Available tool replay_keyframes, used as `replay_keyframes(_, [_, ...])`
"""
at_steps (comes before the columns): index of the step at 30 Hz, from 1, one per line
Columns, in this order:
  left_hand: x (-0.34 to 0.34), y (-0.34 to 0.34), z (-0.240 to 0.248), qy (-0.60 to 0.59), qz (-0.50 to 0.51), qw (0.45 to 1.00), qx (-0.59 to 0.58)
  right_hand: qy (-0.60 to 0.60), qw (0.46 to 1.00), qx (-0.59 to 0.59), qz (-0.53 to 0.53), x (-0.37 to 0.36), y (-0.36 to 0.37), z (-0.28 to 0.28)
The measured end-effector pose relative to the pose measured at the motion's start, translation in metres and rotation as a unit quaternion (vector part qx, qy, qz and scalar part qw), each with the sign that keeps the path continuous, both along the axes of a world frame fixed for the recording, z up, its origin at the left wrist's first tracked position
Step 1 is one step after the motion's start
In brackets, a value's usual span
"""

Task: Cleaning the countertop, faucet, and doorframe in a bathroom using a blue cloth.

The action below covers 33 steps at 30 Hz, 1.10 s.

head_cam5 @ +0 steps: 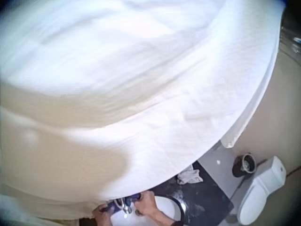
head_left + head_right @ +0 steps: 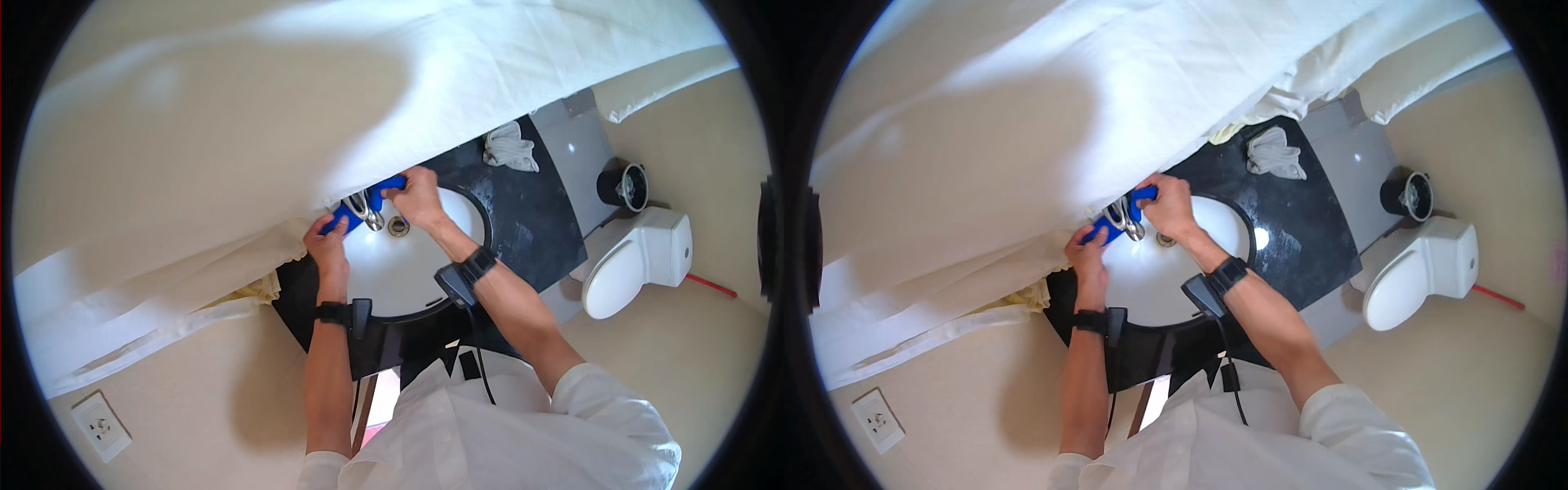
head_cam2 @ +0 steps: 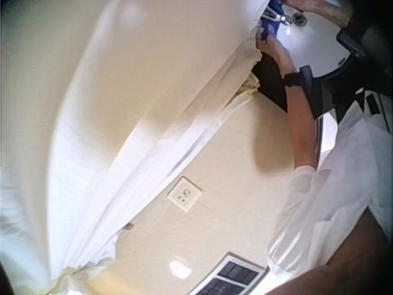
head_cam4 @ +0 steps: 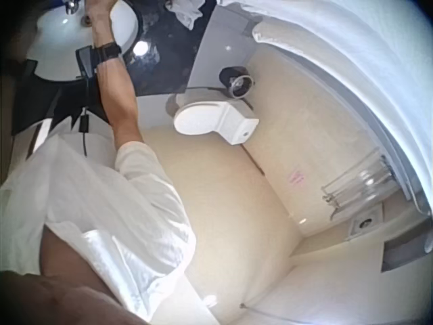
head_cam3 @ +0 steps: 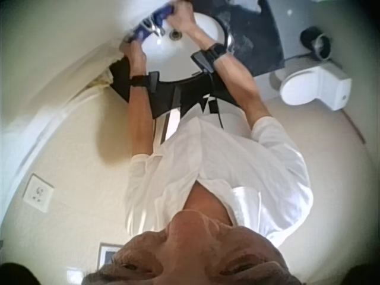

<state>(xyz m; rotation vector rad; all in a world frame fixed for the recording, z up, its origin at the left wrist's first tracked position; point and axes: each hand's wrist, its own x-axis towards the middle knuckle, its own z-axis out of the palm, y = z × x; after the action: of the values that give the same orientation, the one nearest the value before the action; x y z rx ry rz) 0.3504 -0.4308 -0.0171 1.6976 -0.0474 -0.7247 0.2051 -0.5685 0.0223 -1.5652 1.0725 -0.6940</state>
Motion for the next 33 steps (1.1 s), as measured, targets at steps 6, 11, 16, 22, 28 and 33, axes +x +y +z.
replay_keyframes(6, [-0.001, 0.018, 0.041, -0.021, -0.022, 0.999, -0.025, 0.117, 0.991, 0.051, 0.032, -0.01, 0.009, -0.037])
replay_keyframes(11, [-0.015, 0.012, 0.001, 0.008, -0.067, 0.997, 0.041, 0.035, 0.998, -0.041, 0.03, -0.002, -0.001, 0.048])
replay_keyframes(16, [-0.003, 0.005, 0.02, 0.065, -0.04, 0.997, 0.022, 0.097, 0.995, -0.027, 0.023, 0.005, -0.004, -0.001])
replay_keyframes(22, [0.006, 0.047, 0.049, -0.017, -0.104, 0.993, 0.056, 0.14, 0.988, 0.03, 0.056, -0.011, 0.035, -0.033])
replay_keyframes(28, [-0.031, 0.041, 0.027, 0.004, -0.153, 0.982, 0.113, 0.07, 0.993, 0.024, 0.094, -0.072, 0.05, -0.001])
replay_keyframes(33, [-0.028, 0.012, 0.019, 0.124, -0.191, 0.967, 0.115, 0.071, 0.995, 0.019, 0.073, -0.099, 0.045, 0.029])
